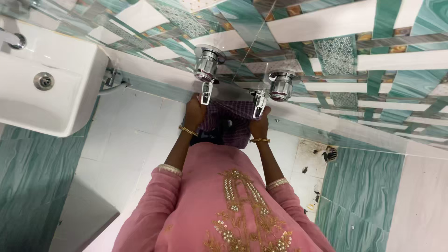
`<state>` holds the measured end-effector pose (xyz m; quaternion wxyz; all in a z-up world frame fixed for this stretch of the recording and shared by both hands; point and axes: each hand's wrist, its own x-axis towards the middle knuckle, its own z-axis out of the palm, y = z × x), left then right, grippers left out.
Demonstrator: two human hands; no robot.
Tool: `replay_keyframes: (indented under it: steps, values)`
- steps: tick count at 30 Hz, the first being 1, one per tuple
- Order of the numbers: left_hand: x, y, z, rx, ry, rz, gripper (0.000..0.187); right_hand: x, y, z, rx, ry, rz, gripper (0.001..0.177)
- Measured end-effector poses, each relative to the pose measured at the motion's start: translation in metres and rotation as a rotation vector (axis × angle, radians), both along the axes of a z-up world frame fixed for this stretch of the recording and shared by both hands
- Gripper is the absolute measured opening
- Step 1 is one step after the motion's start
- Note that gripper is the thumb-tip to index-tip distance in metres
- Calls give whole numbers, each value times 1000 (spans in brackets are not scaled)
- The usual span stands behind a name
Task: The person wipes wall tiles and chrome faucets with a purple cloth, rinsing the cloth in a blue bucket and at a sink.
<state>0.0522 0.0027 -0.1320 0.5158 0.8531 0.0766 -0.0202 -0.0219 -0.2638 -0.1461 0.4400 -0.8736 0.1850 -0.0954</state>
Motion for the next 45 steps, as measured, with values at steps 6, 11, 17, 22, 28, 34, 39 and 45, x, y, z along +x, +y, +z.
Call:
replay_keyframes:
  steps: [6,11,17,22,28,34,39,45]
  values:
    - [24,14,-20,-685,282,-108,49,9,3,20,272,-130,103,36]
    - [18,11,-13,-1386,512,-8,33,5,7,33,800,118,-9,46]
    - [-7,21,-16,-1510,540,-4,27,-36,21,25,690,179,-208,33]
    - [-21,38,-30,-1066,639,-17,45,-101,32,8,38,131,210,27]
    - [-105,89,-27,92,23,-438,52,-189,47,1,10,200,19,28]
    - [-110,91,83,-2,-90,-126,45,-149,44,81,30,-292,-112,28]
    - [-39,53,166,-331,-887,181,54,-87,28,225,-393,-658,-377,21]
    - [80,-1,228,108,-1310,-36,47,13,28,284,-626,-804,-328,64]
